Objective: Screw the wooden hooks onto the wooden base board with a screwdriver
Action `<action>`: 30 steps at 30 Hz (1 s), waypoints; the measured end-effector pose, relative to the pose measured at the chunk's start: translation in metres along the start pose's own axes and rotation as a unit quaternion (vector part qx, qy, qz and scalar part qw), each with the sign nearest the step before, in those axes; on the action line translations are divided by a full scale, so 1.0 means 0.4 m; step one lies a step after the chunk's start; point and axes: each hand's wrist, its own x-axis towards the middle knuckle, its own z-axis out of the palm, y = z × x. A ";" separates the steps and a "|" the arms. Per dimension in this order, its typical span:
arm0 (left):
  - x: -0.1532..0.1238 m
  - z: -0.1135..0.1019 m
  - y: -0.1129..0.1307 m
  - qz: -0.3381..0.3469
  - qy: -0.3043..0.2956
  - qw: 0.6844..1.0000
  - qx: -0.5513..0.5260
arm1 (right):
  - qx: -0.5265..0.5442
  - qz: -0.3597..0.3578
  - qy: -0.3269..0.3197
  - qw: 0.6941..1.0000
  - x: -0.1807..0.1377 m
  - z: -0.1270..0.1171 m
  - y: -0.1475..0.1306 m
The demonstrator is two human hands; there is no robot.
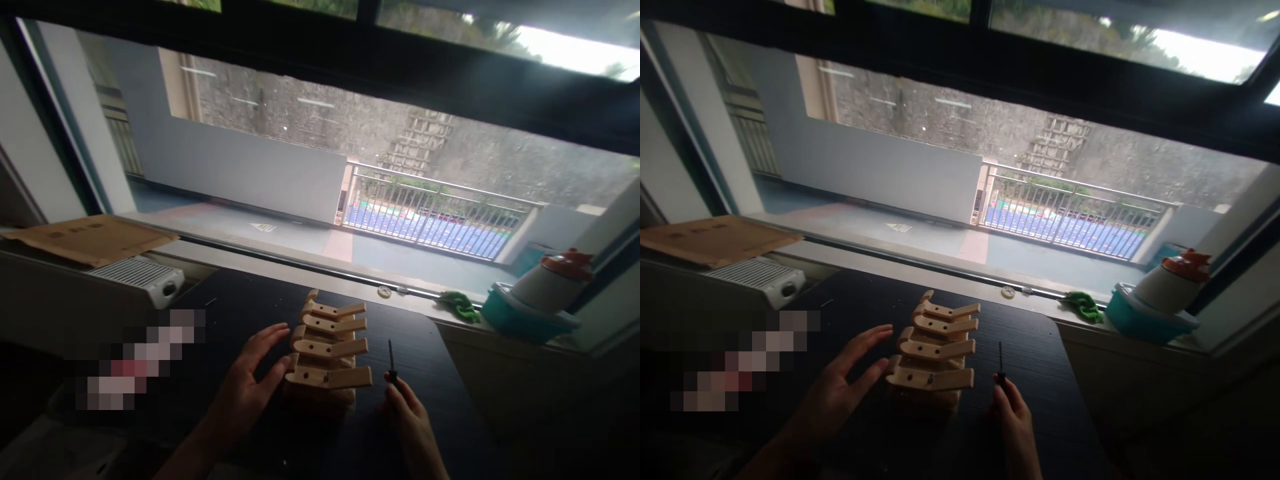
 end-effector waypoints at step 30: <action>0.084 0.032 0.132 0.186 -0.268 0.927 0.187 | -0.093 -0.025 0.021 0.995 -0.013 -0.033 -0.012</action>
